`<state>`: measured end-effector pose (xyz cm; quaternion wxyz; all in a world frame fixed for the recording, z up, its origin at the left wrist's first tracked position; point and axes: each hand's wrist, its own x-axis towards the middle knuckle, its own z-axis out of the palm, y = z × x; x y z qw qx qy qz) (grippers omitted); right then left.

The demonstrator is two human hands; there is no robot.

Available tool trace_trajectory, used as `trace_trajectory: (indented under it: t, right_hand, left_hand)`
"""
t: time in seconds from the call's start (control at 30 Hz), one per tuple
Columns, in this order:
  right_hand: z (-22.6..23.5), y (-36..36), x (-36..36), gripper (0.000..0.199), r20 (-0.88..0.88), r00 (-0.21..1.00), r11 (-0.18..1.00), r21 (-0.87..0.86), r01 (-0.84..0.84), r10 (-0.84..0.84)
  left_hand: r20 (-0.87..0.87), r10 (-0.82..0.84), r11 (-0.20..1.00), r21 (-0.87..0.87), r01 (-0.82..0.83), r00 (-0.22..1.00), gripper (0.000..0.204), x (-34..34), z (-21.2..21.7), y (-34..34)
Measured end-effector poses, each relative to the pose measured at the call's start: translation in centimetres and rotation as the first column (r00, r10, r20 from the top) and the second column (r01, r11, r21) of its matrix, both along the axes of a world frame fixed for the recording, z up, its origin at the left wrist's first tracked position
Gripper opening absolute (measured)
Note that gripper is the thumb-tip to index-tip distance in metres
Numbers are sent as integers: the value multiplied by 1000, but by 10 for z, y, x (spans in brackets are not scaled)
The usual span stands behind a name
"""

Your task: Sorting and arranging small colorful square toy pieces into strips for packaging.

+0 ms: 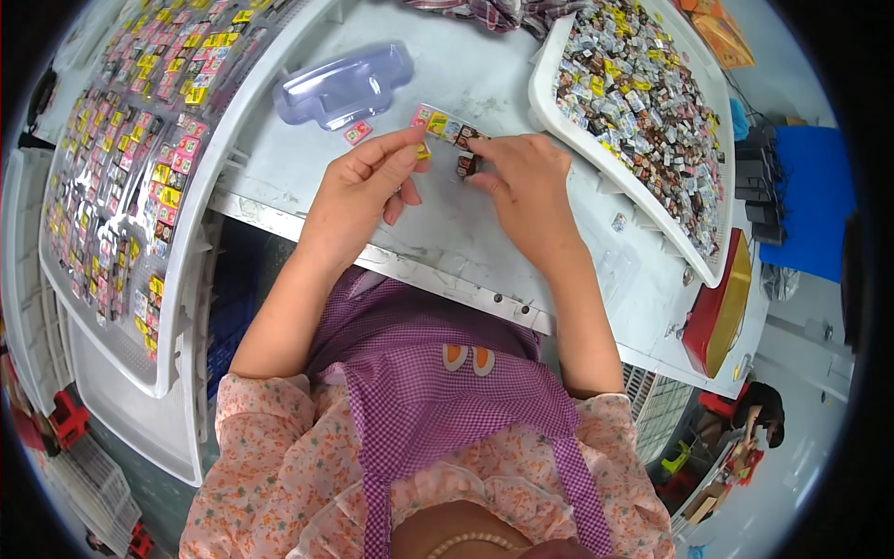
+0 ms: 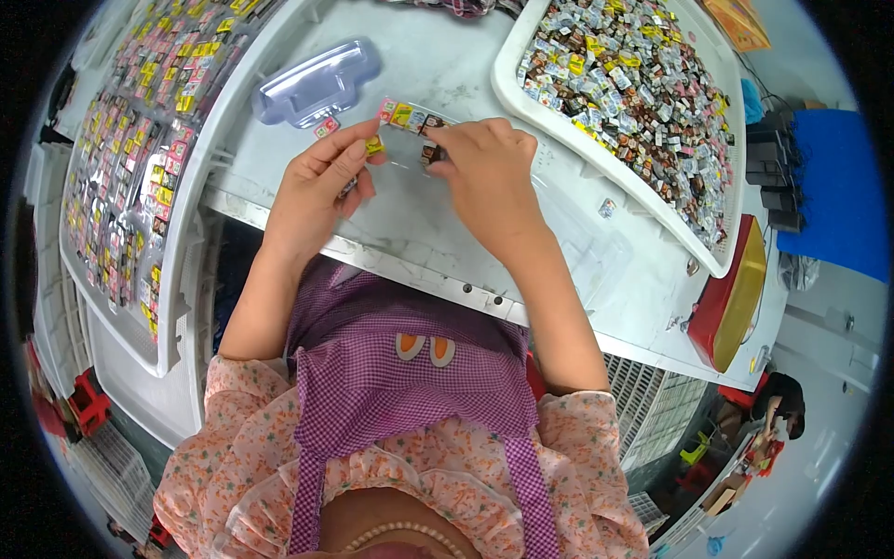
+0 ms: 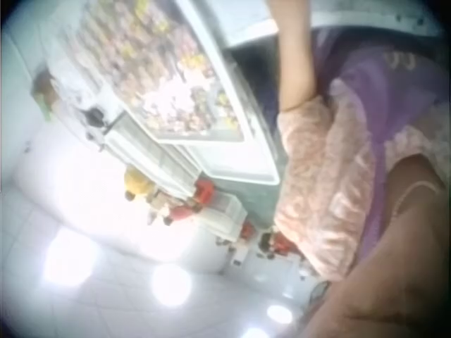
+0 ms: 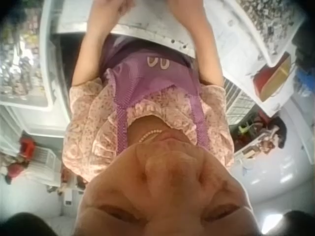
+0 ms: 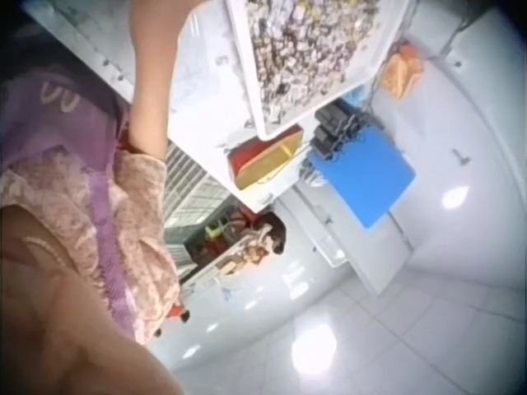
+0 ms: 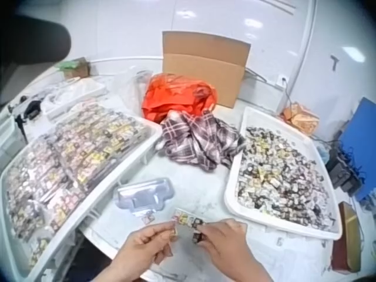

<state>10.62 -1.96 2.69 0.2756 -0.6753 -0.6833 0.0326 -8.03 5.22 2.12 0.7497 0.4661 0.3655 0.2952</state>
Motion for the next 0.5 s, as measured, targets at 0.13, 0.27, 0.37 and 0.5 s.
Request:
trace_trajectory:
  t: [0.13, 0.27, 0.37, 0.5]
  right_hand:
    - [-2, 1, -1, 25, 109, 993, 993, -107, -44, 55]
    - [-2, 1, -7, 20, 159, 987, 997, -80, -3, 16]
    - [-3, 0, -10, 16, 119, 991, 995, -73, 61, -52]
    - [-7, 1, -6, 12, -16, 994, 990, -86, 108, -110]
  left_hand:
    - [-88, -25, 997, 65, 31, 996, 28, 6, 6, -2]
    - [-223, 17, 938, 342, 62, 975, 25, 15, -7, -3]
    - [-256, 169, 708, 703, 63, 952, 21, 21, -16, 0]
    - [-287, 199, 670, 737, 83, 937, 19, 28, -13, 1]
